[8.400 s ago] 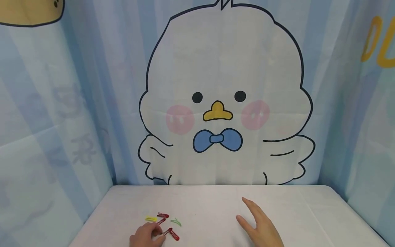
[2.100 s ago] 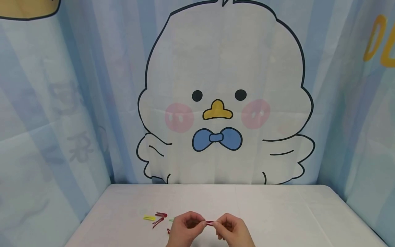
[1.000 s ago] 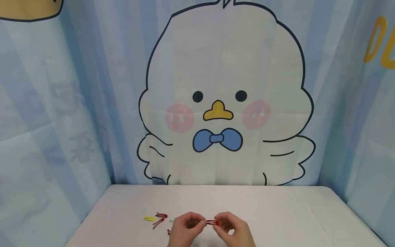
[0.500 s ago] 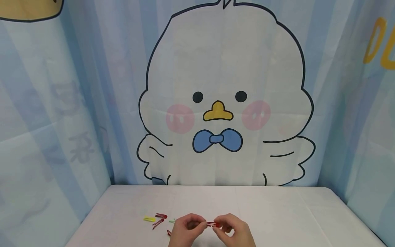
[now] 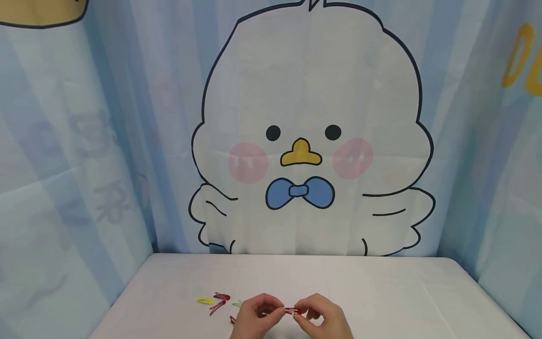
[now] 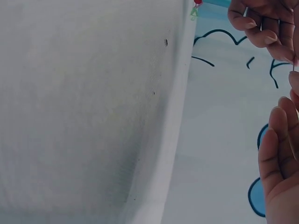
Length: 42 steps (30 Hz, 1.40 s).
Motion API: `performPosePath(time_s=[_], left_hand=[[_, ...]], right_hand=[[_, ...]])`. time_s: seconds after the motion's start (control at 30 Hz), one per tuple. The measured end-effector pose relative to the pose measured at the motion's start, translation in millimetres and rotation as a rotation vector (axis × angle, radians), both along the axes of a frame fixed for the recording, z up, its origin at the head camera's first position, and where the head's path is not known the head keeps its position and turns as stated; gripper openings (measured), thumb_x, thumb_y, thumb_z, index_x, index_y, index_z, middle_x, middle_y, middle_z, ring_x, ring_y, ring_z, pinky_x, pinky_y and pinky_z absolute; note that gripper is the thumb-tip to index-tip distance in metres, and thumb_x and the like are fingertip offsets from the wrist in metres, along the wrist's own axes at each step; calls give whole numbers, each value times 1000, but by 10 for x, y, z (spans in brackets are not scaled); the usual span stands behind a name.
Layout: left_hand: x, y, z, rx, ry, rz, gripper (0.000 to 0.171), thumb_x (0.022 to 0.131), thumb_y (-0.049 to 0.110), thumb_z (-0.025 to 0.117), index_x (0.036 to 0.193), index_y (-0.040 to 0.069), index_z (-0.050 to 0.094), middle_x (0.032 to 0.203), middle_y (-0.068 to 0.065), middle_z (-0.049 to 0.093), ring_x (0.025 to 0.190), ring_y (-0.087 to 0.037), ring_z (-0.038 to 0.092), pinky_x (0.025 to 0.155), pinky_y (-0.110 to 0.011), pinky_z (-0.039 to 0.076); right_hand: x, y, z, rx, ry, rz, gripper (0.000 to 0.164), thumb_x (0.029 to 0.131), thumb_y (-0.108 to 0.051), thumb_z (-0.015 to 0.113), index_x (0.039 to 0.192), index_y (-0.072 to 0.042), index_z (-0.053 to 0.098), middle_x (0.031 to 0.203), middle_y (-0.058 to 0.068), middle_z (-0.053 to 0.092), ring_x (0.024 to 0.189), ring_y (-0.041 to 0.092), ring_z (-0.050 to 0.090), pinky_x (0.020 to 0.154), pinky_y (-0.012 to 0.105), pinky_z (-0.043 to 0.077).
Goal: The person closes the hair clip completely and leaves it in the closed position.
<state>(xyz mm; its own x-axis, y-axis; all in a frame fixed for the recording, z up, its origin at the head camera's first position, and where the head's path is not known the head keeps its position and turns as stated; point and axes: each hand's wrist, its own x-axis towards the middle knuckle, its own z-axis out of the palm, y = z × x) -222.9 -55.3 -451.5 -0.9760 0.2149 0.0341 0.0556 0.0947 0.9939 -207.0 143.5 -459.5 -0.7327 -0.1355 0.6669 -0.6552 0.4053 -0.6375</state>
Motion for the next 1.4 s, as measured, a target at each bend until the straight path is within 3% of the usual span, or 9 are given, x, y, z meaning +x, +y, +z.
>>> performPosePath(time_s=[0.13, 0.33, 0.47, 0.7, 0.97, 1.23, 1.4], left_hand=[[-14, -32, 3, -46, 24, 7, 17, 91, 14, 75, 100, 0, 71, 87, -2, 69, 81, -19, 62, 73, -36, 49], [-55, -130, -21, -89, 38, 12, 17, 93, 16, 73, 103, 3, 70, 89, -1, 69, 82, -19, 61, 73, -36, 48], [-59, -192, -21, -109, 45, 20, 18, 93, 16, 73, 105, 2, 69, 91, -1, 68, 84, -19, 61, 74, -36, 48], [-68, -322, -15, -153, 50, 76, 19, 91, 16, 75, 105, 3, 70, 93, 0, 67, 85, -19, 61, 73, -36, 48], [-106, -540, -47, -199, 39, 104, 21, 93, 18, 73, 107, 3, 69, 94, 0, 67, 85, -19, 61, 73, -37, 50], [-110, -774, -86, -222, 41, 154, 21, 93, 16, 72, 107, 1, 68, 94, -1, 67, 86, -20, 62, 75, -38, 52], [-118, -851, -90, -253, 42, 188, 20, 93, 17, 72, 106, 3, 69, 95, -1, 67, 85, -19, 61, 75, -37, 51]], right_hand=[[-16, 40, 2, 30, 5, -5, 26, 75, -1, 86, 89, -18, 74, 81, -14, 63, 66, 4, 55, 56, 28, 49], [-33, 104, 71, 69, -172, -35, 19, 80, -12, 86, 89, -22, 74, 84, -15, 63, 71, 5, 55, 61, 28, 49], [-57, 149, 110, 85, -244, -37, 15, 82, -14, 85, 91, -21, 74, 86, -14, 65, 73, 6, 55, 66, 29, 51], [-119, 269, 85, 118, -229, -64, 19, 80, -9, 85, 91, -21, 74, 86, -14, 65, 73, 6, 56, 67, 29, 52], [-156, 422, 103, 129, -315, -125, 18, 80, -12, 86, 91, -20, 74, 87, -13, 65, 75, 6, 56, 69, 27, 50], [-222, 585, 74, 173, -279, -173, 21, 78, -9, 86, 87, -23, 73, 84, -14, 64, 72, 4, 55, 67, 25, 48], [-253, 649, 77, 179, -314, -204, 20, 78, -9, 86, 86, -22, 73, 83, -15, 63, 72, 4, 54, 68, 27, 48]])
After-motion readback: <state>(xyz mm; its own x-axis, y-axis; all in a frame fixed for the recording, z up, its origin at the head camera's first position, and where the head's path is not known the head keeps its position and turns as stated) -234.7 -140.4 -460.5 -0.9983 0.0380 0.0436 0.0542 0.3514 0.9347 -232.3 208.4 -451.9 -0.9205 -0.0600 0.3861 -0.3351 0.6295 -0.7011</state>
